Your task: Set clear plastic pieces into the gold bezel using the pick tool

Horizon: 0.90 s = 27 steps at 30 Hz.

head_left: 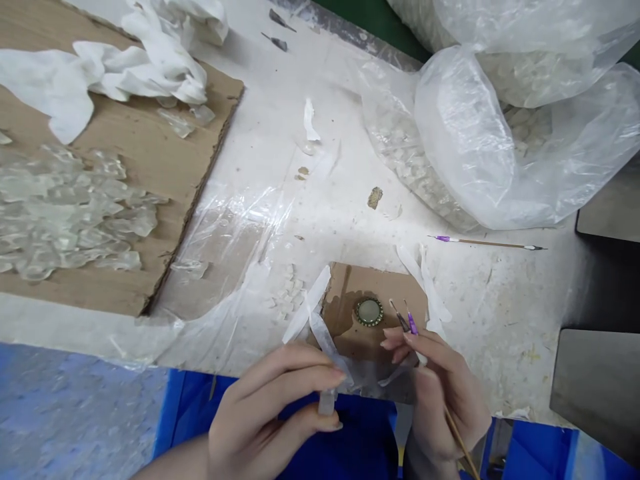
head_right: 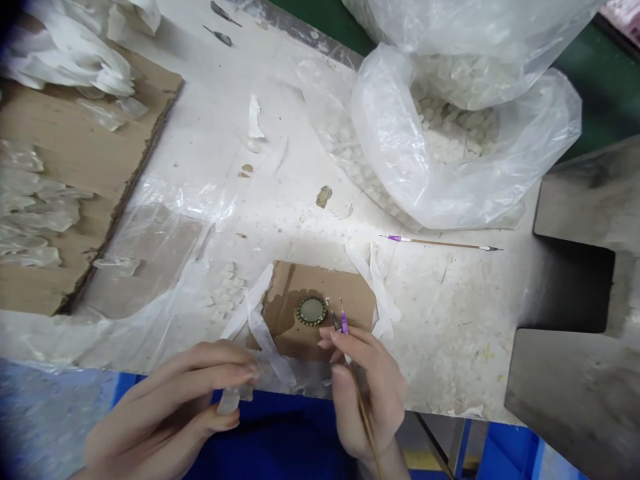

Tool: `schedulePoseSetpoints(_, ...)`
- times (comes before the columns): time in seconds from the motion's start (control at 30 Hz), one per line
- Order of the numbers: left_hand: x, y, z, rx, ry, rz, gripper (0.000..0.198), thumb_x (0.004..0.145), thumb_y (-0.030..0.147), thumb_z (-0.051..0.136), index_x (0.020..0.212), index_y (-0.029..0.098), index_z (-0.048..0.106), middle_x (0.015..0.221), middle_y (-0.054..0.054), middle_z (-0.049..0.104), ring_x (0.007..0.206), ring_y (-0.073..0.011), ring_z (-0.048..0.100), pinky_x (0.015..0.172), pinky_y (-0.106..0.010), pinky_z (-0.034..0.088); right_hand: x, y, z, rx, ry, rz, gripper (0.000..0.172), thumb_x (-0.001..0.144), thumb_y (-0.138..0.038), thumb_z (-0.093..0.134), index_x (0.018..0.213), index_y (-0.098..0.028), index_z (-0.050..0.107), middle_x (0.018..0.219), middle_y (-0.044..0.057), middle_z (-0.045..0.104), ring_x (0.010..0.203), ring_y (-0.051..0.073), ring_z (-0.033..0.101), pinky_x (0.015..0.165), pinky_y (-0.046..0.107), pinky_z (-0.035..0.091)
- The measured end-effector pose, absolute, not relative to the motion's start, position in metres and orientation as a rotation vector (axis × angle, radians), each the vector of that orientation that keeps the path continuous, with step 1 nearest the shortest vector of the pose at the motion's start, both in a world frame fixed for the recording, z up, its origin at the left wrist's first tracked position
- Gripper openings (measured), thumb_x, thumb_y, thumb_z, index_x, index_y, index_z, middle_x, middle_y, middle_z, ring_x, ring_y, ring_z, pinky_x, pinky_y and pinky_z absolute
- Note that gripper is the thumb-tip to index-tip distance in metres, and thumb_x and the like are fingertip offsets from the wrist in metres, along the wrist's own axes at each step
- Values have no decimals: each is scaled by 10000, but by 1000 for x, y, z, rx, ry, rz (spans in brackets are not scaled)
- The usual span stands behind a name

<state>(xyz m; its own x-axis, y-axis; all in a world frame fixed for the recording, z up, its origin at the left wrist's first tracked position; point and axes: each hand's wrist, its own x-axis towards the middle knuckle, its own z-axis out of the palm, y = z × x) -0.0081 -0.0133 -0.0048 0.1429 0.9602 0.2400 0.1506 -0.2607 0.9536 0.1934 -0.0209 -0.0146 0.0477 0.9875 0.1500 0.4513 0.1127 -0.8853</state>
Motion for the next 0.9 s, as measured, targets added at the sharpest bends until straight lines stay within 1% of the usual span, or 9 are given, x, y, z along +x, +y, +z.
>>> schedulePoseSetpoints(0.03, -8, -15, -6, 1551, 1119, 1213, 136, 1030, 245, 622, 1038, 165, 731, 851, -41, 777, 701, -129, 768, 668, -143, 635, 194, -21, -15, -1485, -1552, 744, 99, 994, -253, 633, 1044, -260, 718, 892, 35, 796, 748, 188, 755, 636, 288, 622)
schedulePoseSetpoints(0.1, -8, -17, -8, 1467, 1119, 1229, 144, 1034, 241, 617, 1097, 180, 731, 868, -30, 781, 707, -120, 769, 686, -138, 641, 193, -20, -15, -1484, -1500, 684, 177, 888, -78, 723, 969, -232, 691, 803, 8, 761, 645, 153, 725, 572, 235, 590)
schedulePoseSetpoints(0.13, -7, -18, -9, 1426, 1107, 1238, 162, 1036, 238, 615, 1142, 191, 727, 881, -24, 785, 709, -114, 766, 690, -137, 642, 191, -19, -15, -1484, -1470, 681, 178, 884, -76, 727, 952, -228, 666, 755, -12, 739, 575, 133, 694, 517, 214, 562)
schedulePoseSetpoints(0.23, -5, -20, -12, 1337, 1062, 1264, 268, 1029, 206, 628, 1285, 229, 702, 935, -16, 793, 753, -106, 763, 719, -133, 645, 185, -18, -13, -1476, -1448, 733, 102, 967, -149, 649, 952, -231, 589, 623, -63, 666, 427, 96, 579, 408, 183, 462)
schedulePoseSetpoints(0.37, -6, -22, -14, 1197, 947, 1309, 365, 1031, 126, 596, 1371, 239, 669, 1030, -39, 754, 769, -106, 753, 623, -123, 647, 182, -18, -13, -1538, -1516, 749, 136, 997, -166, 607, 901, -240, 543, 602, -76, 598, 438, 90, 522, 431, 196, 419)
schedulePoseSetpoints(0.43, -6, -23, -15, 1155, 918, 1317, 366, 1042, 104, 552, 1365, 228, 674, 1076, -59, 724, 764, -111, 750, 571, -131, 647, 184, -18, -14, -1543, -1541, 757, 152, 987, -155, 612, 886, -242, 539, 623, -72, 588, 466, 95, 525, 458, 209, 421)
schedulePoseSetpoints(0.67, -5, -20, -13, 1164, 988, 1312, 327, 1026, 110, 587, 1295, 237, 724, 1058, -44, 744, 764, -115, 764, 628, -154, 666, 187, -15, -17, -1518, -1610, 752, 157, 961, -140, 636, 866, -232, 551, 628, -61, 592, 482, 102, 547, 470, 223, 421)
schedulePoseSetpoints(0.83, -5, -20, -14, 1149, 1065, 1278, 407, 899, 14, 718, 1213, 268, 769, 1008, -17, 808, 774, -139, 792, 633, -169, 673, 185, -16, -15, -1517, -1574, 752, 159, 959, -129, 641, 865, -233, 567, 622, -59, 593, 480, 105, 545, 465, 226, 426)
schedulePoseSetpoints(0.9, -6, -19, -13, 1139, 1080, 1282, 411, 867, 0, 746, 1167, 277, 791, 980, -16, 837, 786, -155, 805, 654, -180, 677, 184, -18, -14, -1483, -1475, 771, 122, 963, -134, 646, 911, -235, 601, 649, -45, 642, 498, 114, 582, 467, 227, 458)
